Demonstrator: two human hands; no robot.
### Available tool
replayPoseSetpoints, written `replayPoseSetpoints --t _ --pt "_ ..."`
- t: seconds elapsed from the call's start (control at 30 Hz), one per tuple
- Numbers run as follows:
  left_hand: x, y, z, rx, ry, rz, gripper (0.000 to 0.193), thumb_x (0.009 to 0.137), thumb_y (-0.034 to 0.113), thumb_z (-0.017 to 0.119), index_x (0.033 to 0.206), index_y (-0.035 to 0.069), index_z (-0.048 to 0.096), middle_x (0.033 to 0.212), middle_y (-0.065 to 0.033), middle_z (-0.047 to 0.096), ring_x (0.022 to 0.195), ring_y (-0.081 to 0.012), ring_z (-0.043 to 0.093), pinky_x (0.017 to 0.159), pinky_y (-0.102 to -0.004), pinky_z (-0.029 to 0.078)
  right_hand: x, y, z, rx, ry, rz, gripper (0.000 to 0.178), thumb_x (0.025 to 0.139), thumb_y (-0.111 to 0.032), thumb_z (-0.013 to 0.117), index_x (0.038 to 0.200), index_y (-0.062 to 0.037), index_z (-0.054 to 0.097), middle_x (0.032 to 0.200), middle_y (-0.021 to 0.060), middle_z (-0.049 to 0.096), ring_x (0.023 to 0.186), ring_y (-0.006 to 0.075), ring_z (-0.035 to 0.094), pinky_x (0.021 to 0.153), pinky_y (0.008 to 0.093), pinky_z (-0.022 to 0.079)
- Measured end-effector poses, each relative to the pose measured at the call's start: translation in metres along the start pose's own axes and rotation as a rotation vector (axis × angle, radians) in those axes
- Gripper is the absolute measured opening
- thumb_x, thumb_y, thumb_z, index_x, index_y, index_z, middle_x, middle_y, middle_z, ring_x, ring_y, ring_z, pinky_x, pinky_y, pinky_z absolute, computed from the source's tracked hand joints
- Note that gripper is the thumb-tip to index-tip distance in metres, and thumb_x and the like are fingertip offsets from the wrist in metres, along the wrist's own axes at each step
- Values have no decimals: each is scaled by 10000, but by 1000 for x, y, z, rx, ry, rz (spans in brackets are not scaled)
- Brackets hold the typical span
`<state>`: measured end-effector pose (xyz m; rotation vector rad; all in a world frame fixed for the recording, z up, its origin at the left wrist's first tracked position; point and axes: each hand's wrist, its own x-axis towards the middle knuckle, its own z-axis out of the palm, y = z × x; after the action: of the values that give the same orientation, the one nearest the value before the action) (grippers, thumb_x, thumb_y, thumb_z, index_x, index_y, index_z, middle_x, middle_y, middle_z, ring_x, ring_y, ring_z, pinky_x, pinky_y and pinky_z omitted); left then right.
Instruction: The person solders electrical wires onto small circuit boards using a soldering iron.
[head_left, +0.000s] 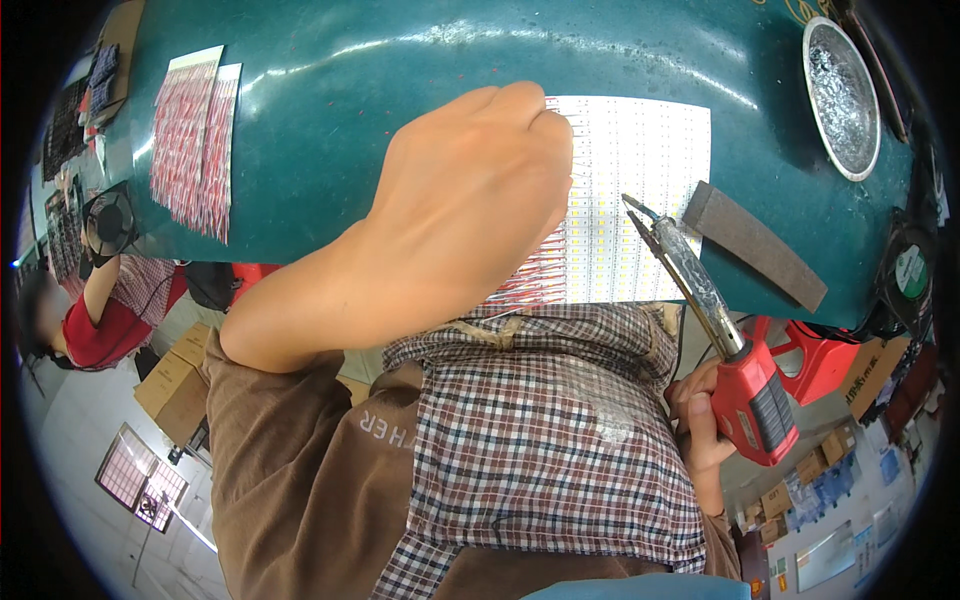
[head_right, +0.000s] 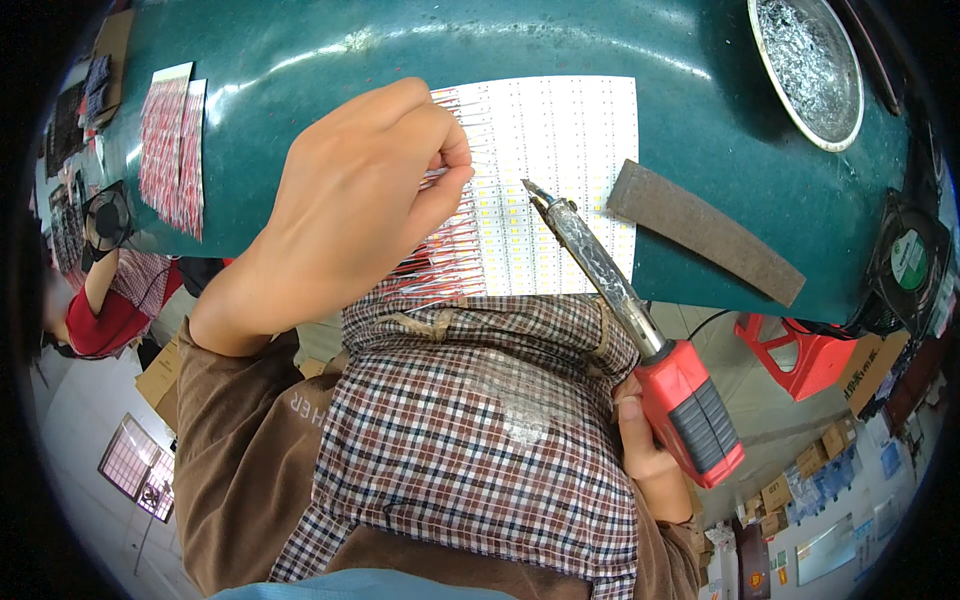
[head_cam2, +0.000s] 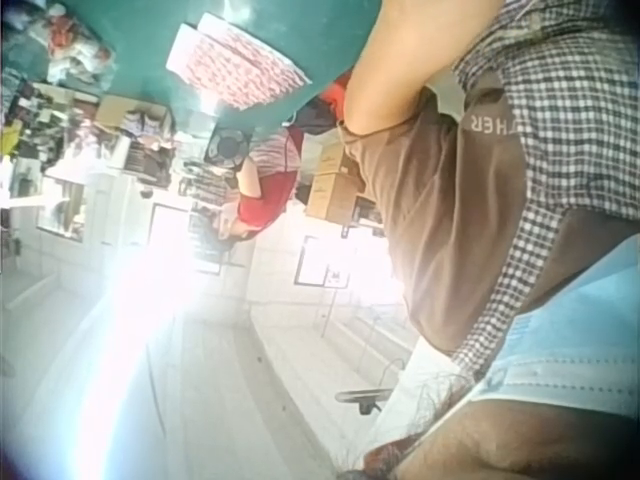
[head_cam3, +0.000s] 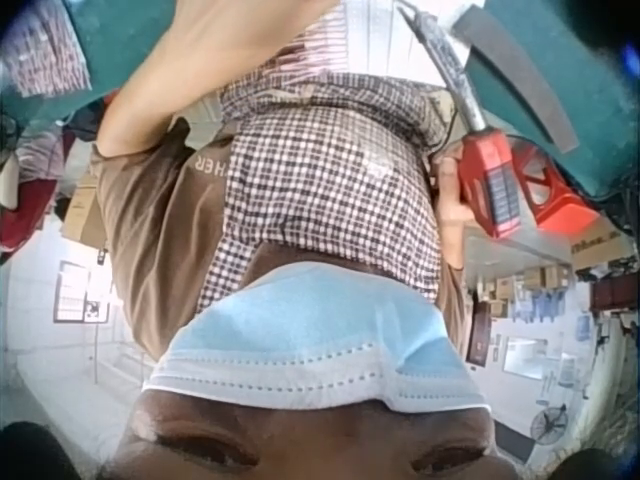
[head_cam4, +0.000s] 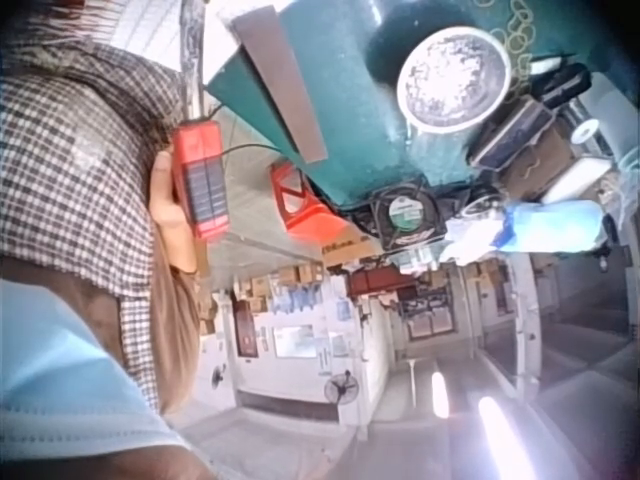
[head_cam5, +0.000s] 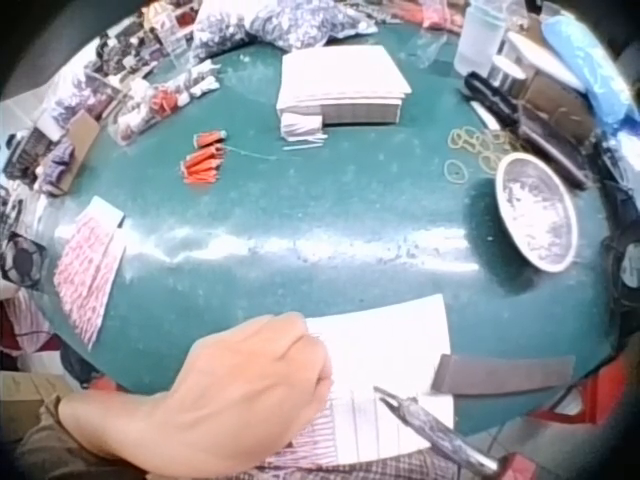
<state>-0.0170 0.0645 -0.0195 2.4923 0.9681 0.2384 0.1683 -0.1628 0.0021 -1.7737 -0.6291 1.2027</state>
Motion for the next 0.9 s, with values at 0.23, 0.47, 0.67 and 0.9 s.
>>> replayPoseSetpoints --t 0.23,0.47,0.67,0.9 --pt "0 -1 11 129 38 -1 139 663 50 673 728 49 551 737 -63 524 682 -225 565 573 -325 452 2 0 0 18 -30 -32 125 810 -94 556 808 -2 472 735 90 478 595 134 453 528 246 373" --pt "2 -7 14 160 82 92 158 640 36 676 710 59 536 707 -56 505 640 -218 558 539 -312 453 2 12 -4 59 -70 -96 106 826 -71 535 826 8 464 727 76 448 476 101 384 439 243 327" --pt "3 -6 8 137 111 71 164 646 21 681 706 50 531 714 -58 529 626 -213 579 537 -292 456 4 15 -5 56 -93 -170 91 834 -50 524 840 17 462 739 84 448 460 92 375 413 229 314" --pt "-4 -8 -10 19 103 40 118 706 28 688 763 50 588 722 -53 545 621 -190 595 554 -291 464 2 14 -5 53 -53 -147 93 834 -50 526 839 16 462 738 87 453 466 95 383 418 223 327"
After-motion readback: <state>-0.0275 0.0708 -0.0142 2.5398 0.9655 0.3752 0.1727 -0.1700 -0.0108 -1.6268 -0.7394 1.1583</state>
